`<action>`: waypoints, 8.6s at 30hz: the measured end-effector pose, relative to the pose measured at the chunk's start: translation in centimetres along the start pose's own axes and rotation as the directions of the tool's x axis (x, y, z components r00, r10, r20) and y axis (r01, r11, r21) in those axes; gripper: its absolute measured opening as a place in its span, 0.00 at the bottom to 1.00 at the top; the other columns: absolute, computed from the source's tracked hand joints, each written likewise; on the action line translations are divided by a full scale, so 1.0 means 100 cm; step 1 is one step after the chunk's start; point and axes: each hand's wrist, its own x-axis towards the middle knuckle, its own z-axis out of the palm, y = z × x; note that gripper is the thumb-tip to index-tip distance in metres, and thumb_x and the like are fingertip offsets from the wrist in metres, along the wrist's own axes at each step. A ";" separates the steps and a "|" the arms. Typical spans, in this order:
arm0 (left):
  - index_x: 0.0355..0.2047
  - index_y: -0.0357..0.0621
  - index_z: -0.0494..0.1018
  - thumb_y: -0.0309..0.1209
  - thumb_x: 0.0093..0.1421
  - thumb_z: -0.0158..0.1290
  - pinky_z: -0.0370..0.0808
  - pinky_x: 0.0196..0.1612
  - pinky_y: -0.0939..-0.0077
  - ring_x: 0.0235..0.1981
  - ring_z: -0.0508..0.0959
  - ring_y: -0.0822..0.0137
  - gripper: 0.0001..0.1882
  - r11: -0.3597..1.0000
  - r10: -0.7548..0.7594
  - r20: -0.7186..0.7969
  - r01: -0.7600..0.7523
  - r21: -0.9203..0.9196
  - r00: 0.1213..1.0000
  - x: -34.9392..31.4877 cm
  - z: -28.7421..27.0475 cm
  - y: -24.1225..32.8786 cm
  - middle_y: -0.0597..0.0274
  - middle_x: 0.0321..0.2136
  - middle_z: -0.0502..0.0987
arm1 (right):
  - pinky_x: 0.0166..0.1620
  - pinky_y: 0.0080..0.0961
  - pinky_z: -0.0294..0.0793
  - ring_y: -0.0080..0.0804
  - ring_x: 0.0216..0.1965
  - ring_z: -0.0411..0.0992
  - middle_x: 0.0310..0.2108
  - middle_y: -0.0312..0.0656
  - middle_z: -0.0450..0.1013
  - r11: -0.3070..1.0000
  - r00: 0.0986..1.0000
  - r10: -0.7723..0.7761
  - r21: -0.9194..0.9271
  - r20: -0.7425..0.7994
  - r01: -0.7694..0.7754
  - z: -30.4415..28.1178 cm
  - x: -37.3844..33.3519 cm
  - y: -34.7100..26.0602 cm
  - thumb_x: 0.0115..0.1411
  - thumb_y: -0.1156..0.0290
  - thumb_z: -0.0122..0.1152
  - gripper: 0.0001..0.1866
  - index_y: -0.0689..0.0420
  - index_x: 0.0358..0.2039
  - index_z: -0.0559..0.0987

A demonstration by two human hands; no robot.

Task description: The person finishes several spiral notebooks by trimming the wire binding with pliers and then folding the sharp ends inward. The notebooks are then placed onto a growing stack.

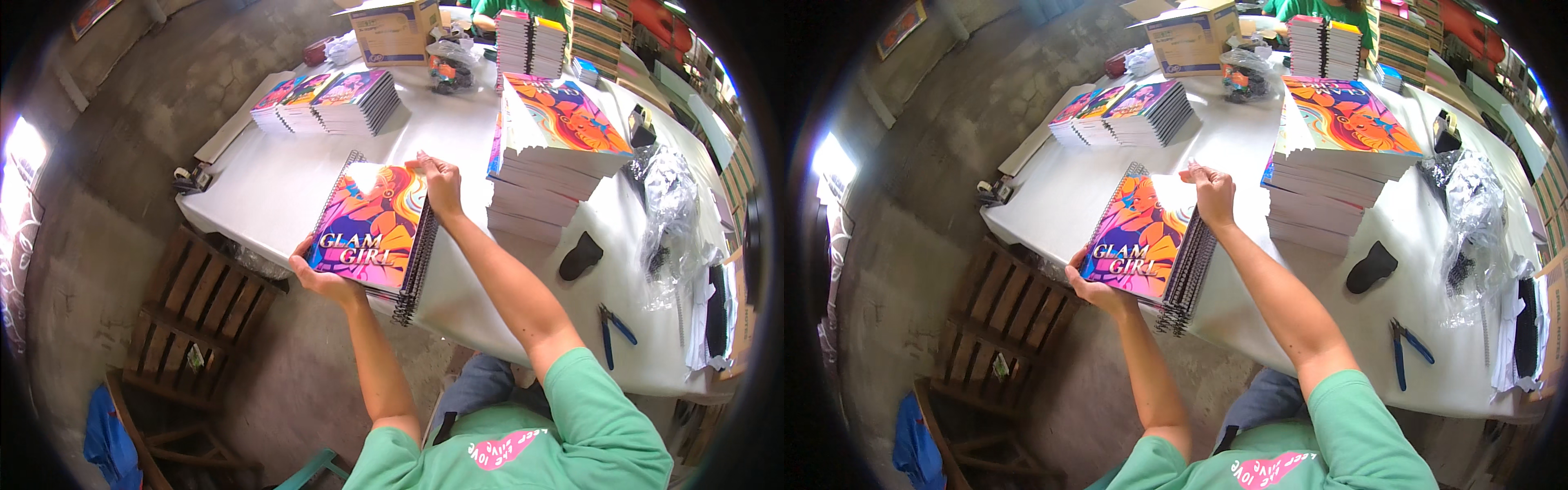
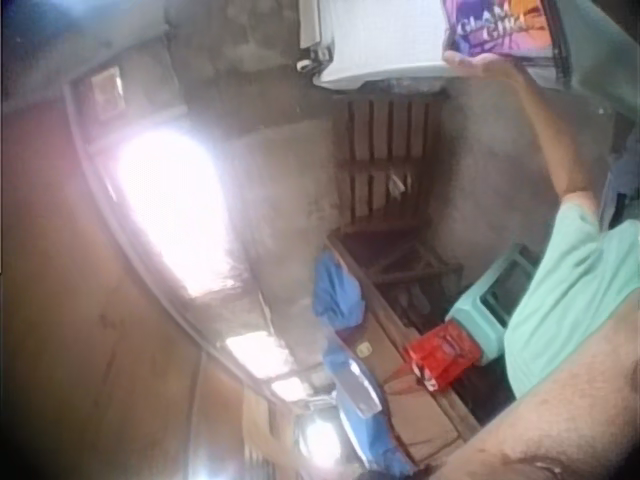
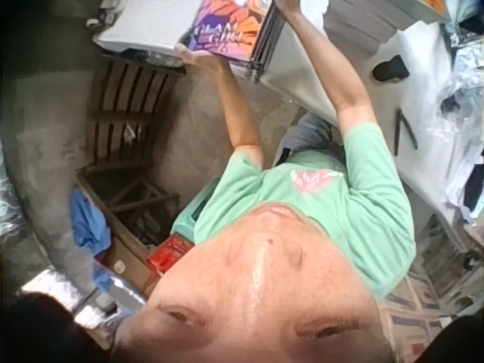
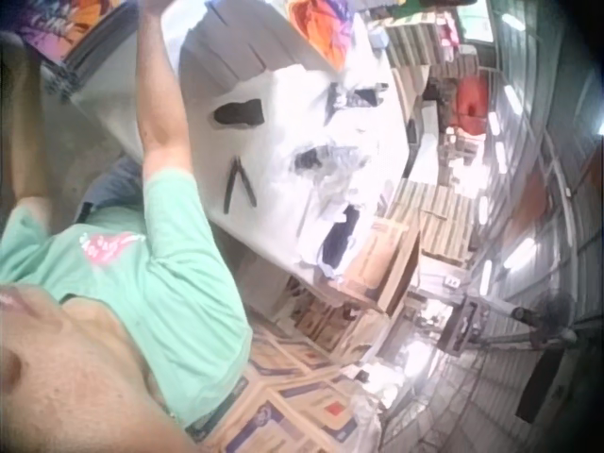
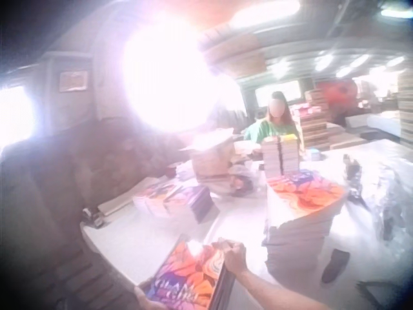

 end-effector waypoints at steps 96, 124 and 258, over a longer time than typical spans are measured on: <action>0.37 0.51 0.78 0.37 0.57 0.52 0.55 0.56 0.51 0.31 0.68 0.63 0.10 0.369 0.256 0.952 -0.894 -0.255 -0.166 -0.219 0.055 0.005 0.67 0.22 0.65 | 0.40 0.42 0.73 0.46 0.41 0.71 0.41 0.53 0.69 0.206 0.734 -0.256 -0.777 -0.629 -0.595 -0.519 -0.189 -0.105 0.54 0.77 0.48 0.28 0.58 0.57 0.62; 0.24 0.49 0.62 0.62 0.43 0.58 0.34 0.60 0.36 0.38 0.65 0.55 0.30 0.487 0.093 0.963 -0.855 0.179 0.254 -0.288 0.066 0.017 0.61 0.26 0.60 | 0.30 0.19 0.66 0.25 0.24 0.64 0.22 0.38 0.68 0.862 0.963 0.040 -0.498 0.265 0.101 -0.333 -0.221 -0.146 0.58 0.79 0.53 0.10 0.59 0.39 0.79; 0.34 0.47 0.53 0.40 0.18 0.76 0.65 0.32 0.83 0.30 0.60 0.76 0.48 0.922 -0.274 0.813 -0.099 0.373 0.513 -0.200 0.054 -0.022 0.62 0.41 0.55 | 0.35 0.22 0.74 0.24 0.31 0.76 0.30 0.44 0.78 0.955 0.782 -0.274 0.064 0.560 0.289 -0.259 -0.110 -0.107 0.42 0.85 0.57 0.16 0.61 0.34 0.82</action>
